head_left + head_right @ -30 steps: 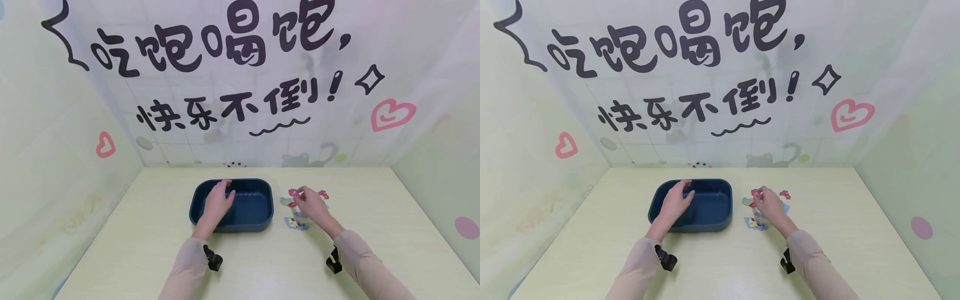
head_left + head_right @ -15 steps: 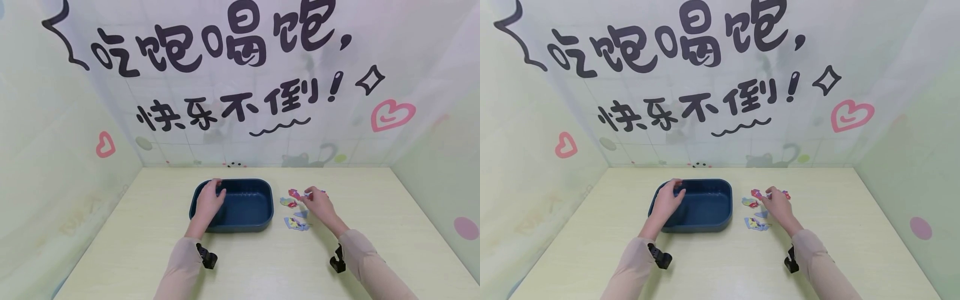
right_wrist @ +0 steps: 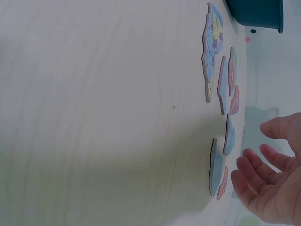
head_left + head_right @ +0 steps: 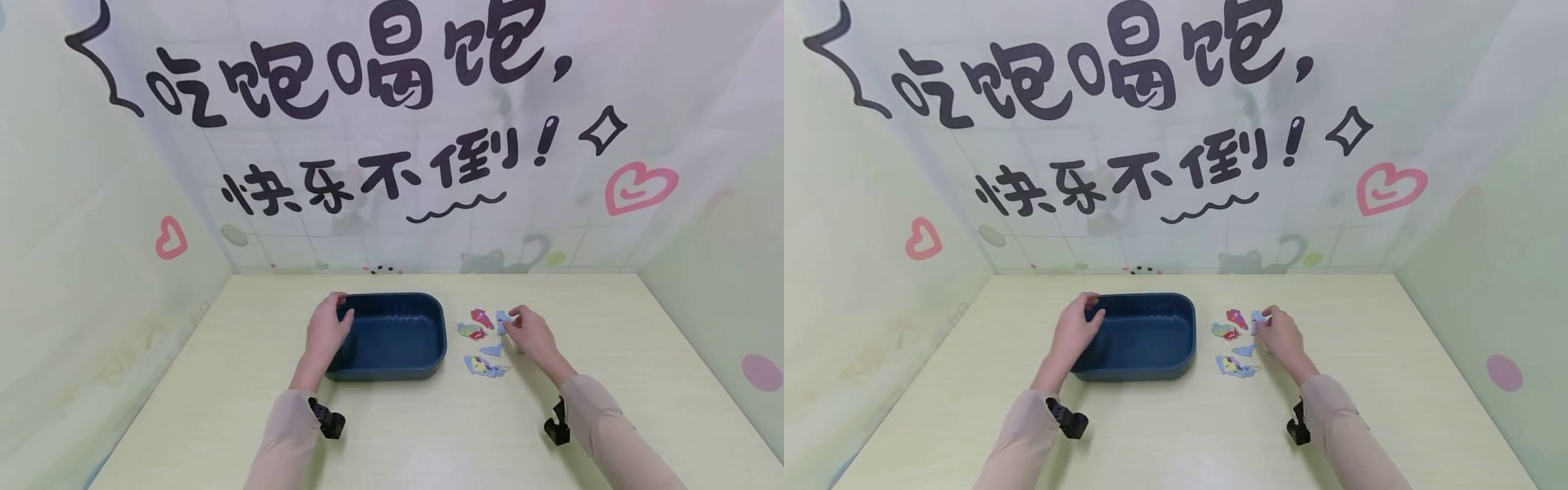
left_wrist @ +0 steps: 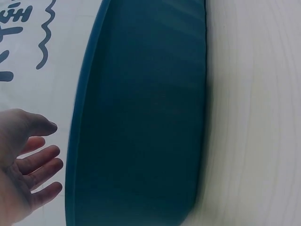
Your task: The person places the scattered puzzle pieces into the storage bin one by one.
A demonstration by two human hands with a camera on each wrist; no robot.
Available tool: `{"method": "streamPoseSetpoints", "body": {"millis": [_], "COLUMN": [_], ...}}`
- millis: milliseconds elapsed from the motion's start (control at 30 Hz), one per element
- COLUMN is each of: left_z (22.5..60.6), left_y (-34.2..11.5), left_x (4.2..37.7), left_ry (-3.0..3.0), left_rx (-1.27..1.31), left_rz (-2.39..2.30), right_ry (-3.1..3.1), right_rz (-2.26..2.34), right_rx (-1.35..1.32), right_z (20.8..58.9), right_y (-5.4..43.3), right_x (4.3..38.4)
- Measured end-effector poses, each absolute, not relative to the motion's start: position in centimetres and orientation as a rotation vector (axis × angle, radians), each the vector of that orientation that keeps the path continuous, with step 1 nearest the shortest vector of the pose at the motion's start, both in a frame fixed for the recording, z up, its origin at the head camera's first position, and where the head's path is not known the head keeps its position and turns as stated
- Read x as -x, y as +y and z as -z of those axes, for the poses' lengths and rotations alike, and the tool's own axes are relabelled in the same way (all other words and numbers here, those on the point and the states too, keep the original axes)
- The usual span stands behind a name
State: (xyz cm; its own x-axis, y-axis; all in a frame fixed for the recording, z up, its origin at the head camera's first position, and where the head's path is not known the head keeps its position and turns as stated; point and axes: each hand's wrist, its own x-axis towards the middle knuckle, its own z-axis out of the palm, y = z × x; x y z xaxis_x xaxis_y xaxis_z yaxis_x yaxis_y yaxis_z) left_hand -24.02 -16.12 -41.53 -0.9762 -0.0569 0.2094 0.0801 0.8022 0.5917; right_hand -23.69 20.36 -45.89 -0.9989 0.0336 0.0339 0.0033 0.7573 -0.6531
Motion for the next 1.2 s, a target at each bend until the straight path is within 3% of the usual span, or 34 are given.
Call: {"method": "streamPoseSetpoints", "body": {"millis": [1200], "left_z": [44.1], "left_y": [-21.0], "left_x": [25.1], "left_ry": [-2.855], "left_rx": [-0.152], "left_rz": [1.036], "right_ry": [-2.948], "right_rz": [-1.04], "right_rx": [0.248], "right_z": [47.0], "right_y": [23.9], "right_x": [24.6]}}
